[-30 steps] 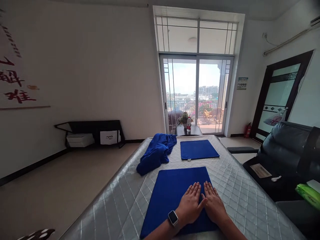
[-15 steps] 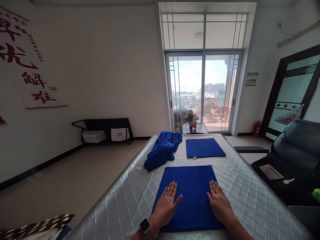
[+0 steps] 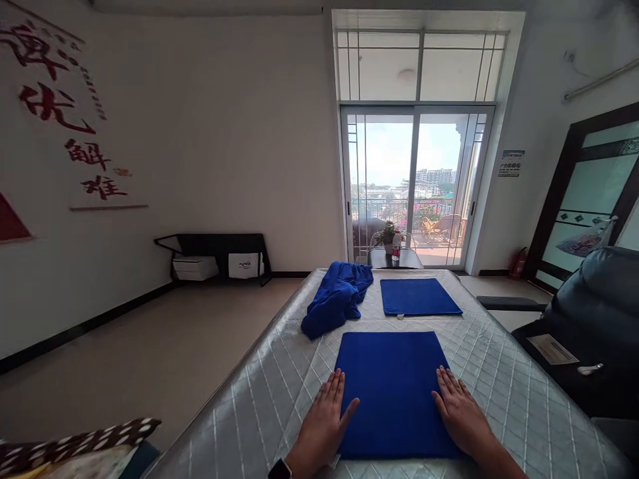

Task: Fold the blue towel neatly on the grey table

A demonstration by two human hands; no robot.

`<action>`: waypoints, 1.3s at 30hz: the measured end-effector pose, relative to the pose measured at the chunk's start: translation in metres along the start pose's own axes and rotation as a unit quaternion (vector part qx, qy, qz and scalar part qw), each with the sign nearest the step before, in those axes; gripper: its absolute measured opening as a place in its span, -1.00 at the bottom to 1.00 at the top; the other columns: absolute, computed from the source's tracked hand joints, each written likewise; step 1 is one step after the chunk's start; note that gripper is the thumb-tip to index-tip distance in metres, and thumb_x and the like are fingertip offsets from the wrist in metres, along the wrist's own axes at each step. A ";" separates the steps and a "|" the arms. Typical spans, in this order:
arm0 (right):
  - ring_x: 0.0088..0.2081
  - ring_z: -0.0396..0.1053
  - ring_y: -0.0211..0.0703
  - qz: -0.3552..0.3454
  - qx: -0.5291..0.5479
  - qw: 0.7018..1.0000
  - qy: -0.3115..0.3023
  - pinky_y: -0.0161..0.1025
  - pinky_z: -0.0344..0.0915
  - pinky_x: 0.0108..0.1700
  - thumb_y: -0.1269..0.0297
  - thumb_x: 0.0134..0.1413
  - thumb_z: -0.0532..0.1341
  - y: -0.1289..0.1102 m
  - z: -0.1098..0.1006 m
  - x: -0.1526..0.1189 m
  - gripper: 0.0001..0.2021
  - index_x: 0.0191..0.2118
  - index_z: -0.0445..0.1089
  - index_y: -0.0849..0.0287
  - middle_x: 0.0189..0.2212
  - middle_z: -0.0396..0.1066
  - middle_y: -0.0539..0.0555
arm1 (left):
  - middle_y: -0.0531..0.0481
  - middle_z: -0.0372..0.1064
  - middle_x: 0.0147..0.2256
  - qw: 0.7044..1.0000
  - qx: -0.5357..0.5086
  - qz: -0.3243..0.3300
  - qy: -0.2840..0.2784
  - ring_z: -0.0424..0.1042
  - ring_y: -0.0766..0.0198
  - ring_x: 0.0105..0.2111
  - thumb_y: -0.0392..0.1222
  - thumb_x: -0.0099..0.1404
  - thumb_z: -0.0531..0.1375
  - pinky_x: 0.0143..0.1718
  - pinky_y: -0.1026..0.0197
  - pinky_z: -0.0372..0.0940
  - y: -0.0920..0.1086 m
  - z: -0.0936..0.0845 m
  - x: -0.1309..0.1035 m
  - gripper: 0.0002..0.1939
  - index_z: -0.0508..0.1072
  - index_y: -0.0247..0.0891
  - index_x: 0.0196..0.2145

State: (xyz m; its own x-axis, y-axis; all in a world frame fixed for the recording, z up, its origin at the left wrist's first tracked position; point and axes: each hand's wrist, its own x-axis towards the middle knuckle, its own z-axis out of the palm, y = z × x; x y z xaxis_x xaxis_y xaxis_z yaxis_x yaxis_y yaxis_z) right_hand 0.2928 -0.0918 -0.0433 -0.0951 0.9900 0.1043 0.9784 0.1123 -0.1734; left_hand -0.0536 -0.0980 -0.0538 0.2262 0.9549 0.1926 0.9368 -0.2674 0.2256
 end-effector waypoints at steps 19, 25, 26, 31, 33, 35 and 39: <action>0.43 -0.26 -0.01 0.002 0.056 0.998 -0.009 0.05 -0.23 0.43 -0.06 0.33 -0.16 0.004 0.015 -0.051 -0.34 0.40 -0.02 0.22 0.42 -0.21 0.05 | -0.06 -0.24 0.41 0.957 -0.032 0.286 -0.031 -0.10 0.05 0.39 0.14 0.51 -0.15 0.37 -0.07 0.02 0.155 0.018 0.017 -0.31 -0.30 -0.16 0.42; 0.42 -0.20 0.01 -0.011 0.037 0.999 0.013 0.10 -0.20 0.42 -0.07 0.31 -0.12 0.016 0.039 -0.046 -0.36 0.38 0.05 0.14 0.40 -0.20 0.00 | -0.10 -0.24 0.41 0.960 -0.036 0.271 -0.063 -0.14 0.07 0.40 0.19 0.50 -0.16 0.38 -0.05 -0.04 0.162 0.027 0.023 -0.27 -0.31 -0.21 0.42; 0.42 -0.19 0.02 -0.013 0.037 0.999 0.022 0.12 -0.19 0.42 -0.07 0.31 -0.11 0.017 0.041 -0.045 -0.36 0.38 0.05 0.14 0.40 -0.19 0.01 | -0.09 -0.25 0.41 0.963 -0.026 0.258 -0.070 -0.14 0.08 0.40 0.19 0.50 -0.16 0.38 -0.04 -0.03 0.152 0.025 0.021 -0.28 -0.31 -0.20 0.42; 0.41 -0.12 0.02 -0.039 0.034 0.997 0.065 0.15 -0.10 0.40 -0.10 0.35 -0.18 0.020 0.046 -0.048 -0.36 0.38 0.04 0.16 0.40 -0.13 0.07 | -0.11 -0.29 0.41 0.988 0.020 0.106 -0.111 -0.18 0.04 0.40 0.22 0.49 -0.21 0.38 -0.10 -0.03 0.090 0.004 -0.006 -0.28 -0.24 -0.26 0.41; 0.40 -0.11 0.01 -0.041 0.034 0.996 0.070 0.13 -0.09 0.40 -0.11 0.36 -0.20 0.020 0.045 -0.050 -0.35 0.38 0.04 0.17 0.40 -0.12 0.08 | -0.16 -0.33 0.41 0.991 0.028 0.030 -0.128 -0.21 0.00 0.40 0.26 0.47 -0.23 0.38 -0.14 -0.06 0.067 -0.006 -0.019 -0.22 -0.21 -0.36 0.40; 0.41 -0.11 0.01 -0.040 0.039 0.995 0.078 0.11 -0.11 0.41 -0.10 0.37 -0.21 0.020 0.044 -0.051 -0.35 0.38 0.04 0.16 0.40 -0.10 0.09 | -0.21 -0.35 0.41 0.990 0.032 -0.023 -0.133 -0.23 -0.02 0.40 0.27 0.46 -0.23 0.38 -0.15 -0.08 0.049 -0.012 -0.031 -0.18 -0.20 -0.44 0.40; 0.41 -0.13 -0.01 -0.036 0.034 0.996 0.077 0.11 -0.13 0.41 -0.08 0.37 -0.21 0.018 0.040 -0.052 -0.37 0.39 0.01 0.13 0.41 -0.11 0.06 | -0.21 -0.36 0.41 0.991 0.029 -0.054 -0.117 -0.25 0.02 0.40 0.21 0.47 -0.20 0.38 -0.13 -0.09 0.036 -0.014 -0.042 -0.21 -0.20 -0.47 0.40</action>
State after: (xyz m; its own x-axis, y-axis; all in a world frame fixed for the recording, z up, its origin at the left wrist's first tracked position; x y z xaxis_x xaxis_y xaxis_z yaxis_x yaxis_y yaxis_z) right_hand 0.3080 -0.1380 -0.0914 -0.1311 0.9549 0.2665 0.9547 0.1941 -0.2257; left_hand -0.0333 -0.1492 -0.0407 0.1735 0.9831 -0.0584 0.9711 -0.1609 0.1765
